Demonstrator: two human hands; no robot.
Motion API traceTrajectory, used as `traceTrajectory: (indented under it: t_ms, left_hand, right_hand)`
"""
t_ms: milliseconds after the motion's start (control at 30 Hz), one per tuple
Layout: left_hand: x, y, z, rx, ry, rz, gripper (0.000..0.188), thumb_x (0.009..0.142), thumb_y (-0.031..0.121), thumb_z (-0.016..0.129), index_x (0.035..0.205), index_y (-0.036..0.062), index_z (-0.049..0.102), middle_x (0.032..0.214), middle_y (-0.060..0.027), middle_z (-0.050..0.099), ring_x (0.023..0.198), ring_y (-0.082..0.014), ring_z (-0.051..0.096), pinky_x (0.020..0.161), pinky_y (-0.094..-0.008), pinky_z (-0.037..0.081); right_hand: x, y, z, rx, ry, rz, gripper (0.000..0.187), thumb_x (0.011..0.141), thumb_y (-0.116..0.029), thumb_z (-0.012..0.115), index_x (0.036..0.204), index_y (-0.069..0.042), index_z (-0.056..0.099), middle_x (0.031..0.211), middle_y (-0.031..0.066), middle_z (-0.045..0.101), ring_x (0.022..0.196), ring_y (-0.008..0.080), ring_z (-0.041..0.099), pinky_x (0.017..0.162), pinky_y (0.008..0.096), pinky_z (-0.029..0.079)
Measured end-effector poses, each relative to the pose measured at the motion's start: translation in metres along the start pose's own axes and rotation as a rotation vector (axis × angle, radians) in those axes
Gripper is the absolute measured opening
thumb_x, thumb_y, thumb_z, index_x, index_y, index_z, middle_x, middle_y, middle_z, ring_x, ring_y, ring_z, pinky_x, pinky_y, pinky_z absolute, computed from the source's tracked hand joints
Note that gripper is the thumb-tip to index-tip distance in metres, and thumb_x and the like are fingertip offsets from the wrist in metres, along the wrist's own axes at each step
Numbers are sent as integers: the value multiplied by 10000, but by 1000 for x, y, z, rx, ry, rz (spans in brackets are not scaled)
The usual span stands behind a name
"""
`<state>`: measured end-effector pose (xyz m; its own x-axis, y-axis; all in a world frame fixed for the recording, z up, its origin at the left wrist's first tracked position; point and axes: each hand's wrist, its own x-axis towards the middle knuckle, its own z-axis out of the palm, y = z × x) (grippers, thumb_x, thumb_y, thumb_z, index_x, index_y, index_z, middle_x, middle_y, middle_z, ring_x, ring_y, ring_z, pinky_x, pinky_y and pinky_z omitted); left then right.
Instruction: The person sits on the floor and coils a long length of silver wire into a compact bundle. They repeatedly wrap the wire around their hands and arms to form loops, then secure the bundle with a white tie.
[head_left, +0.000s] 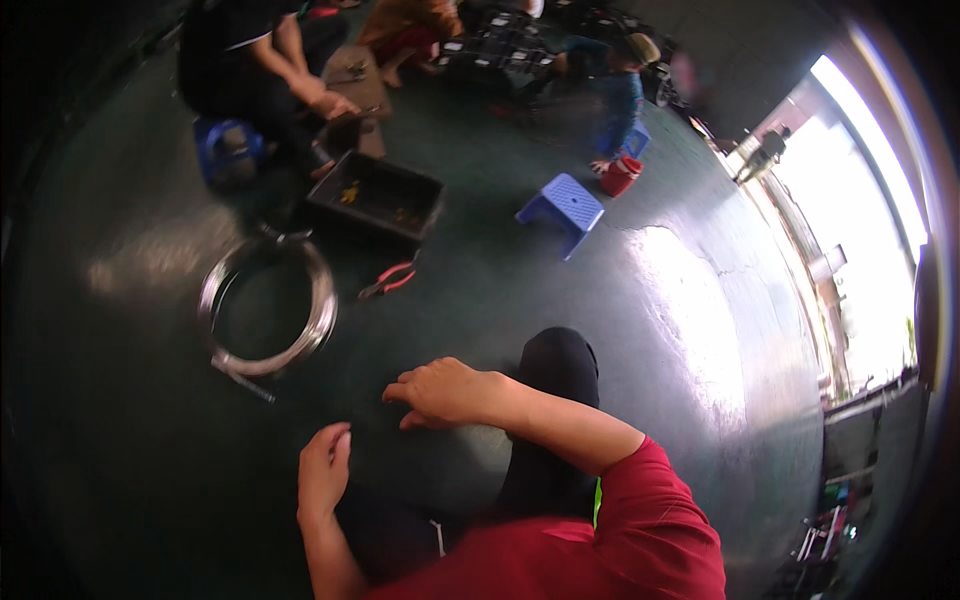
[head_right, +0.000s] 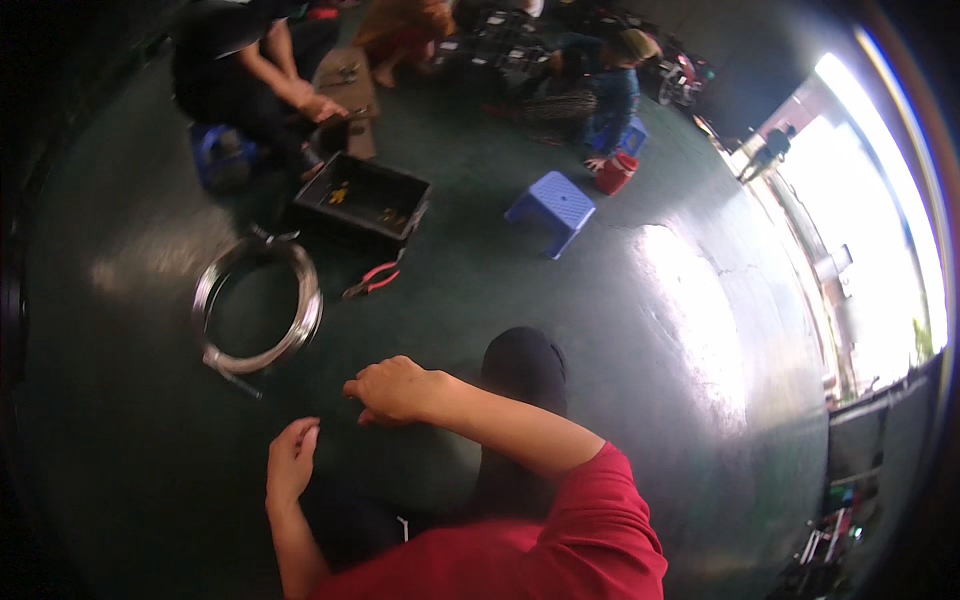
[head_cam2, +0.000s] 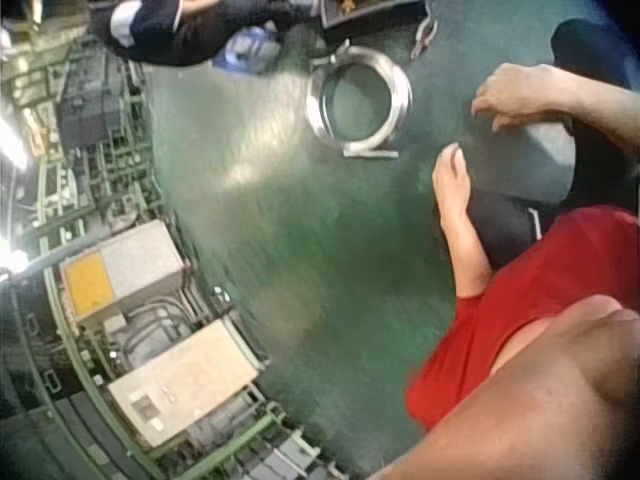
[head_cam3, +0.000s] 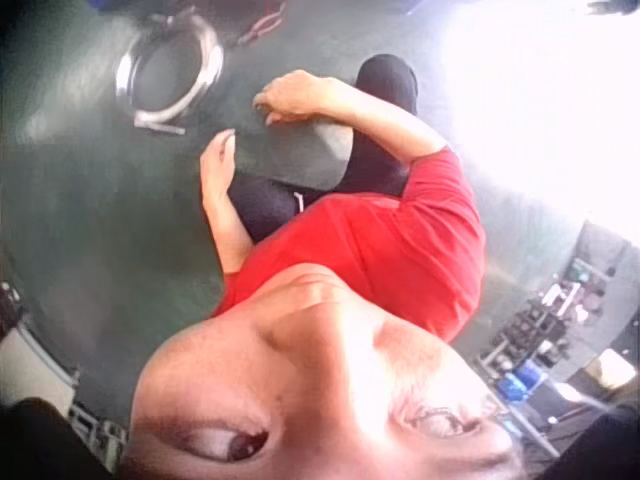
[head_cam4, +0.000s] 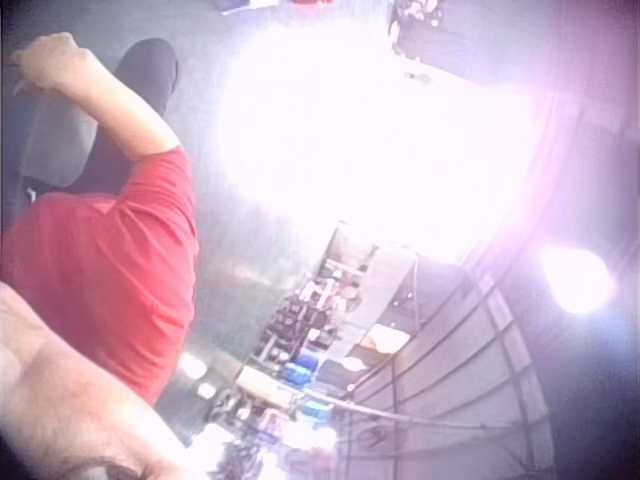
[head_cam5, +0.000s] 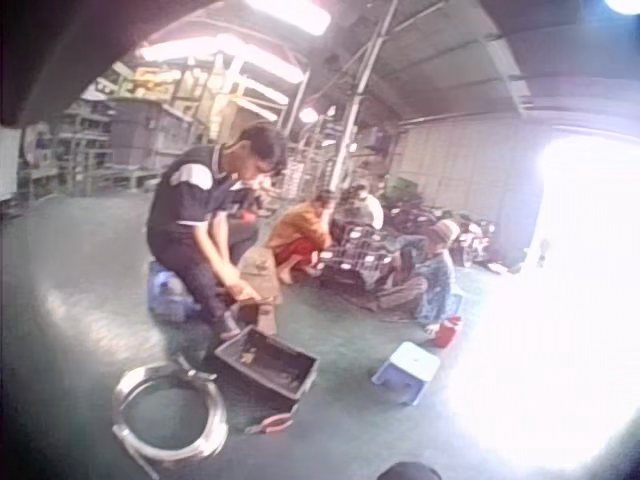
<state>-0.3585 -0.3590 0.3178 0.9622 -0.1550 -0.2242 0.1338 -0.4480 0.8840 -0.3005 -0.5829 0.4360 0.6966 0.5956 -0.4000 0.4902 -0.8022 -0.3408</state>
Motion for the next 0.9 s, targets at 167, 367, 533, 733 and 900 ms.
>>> traceTrajectory:
  t_ms: [167, 367, 533, 733, 900]
  left_hand:
    - [14, 21, 25, 106, 6, -52, 196, 896, 115, 563, 1047, 9, 630, 963, -154, 657, 834, -241, 651, 700, -326, 505]
    - [61, 25, 61, 291, 3, -241, 190, 885, 147, 580, 1004, 17, 652, 903, -155, 671, 812, -258, 655, 724, -340, 505]
    - [124, 47, 115, 419, -105, -356, 220, 871, 189, 574, 996, 28, 660, 917, -176, 673, 860, -320, 651, 755, -379, 505]
    - [248, 119, 192, 561, -225, -83, 183, 846, 187, 592, 924, 35, 657, 916, -168, 663, 874, -340, 632, 772, -413, 498]
    - [365, 221, 243, 732, -227, 203, 175, 846, 182, 573, 956, 71, 652, 927, -142, 661, 890, -326, 628, 782, -417, 494]
  right_hand:
    - [-108, 153, -40, 235, 901, 294, 278, 854, -186, 624, 1115, -90, 640, 1001, 130, 675, 854, 227, 661, 766, 337, 511]
    - [-286, 359, 104, 399, -337, 1424, 342, 914, -359, 509, 1069, -95, 659, 951, 71, 707, 864, 242, 683, 748, 405, 526]
    - [-353, 397, 348, 1146, -561, 1125, 377, 916, -345, 481, 1173, -104, 616, 1149, 132, 635, 1044, 255, 608, 848, 442, 500]
    - [-369, 480, 394, 1533, -867, 1187, 264, 889, -286, 526, 981, -78, 660, 942, 78, 679, 799, 207, 634, 741, 378, 506]
    - [-352, 523, 386, 1676, -519, 761, 319, 903, -313, 513, 1029, -50, 642, 962, 81, 671, 828, 210, 624, 775, 371, 493]
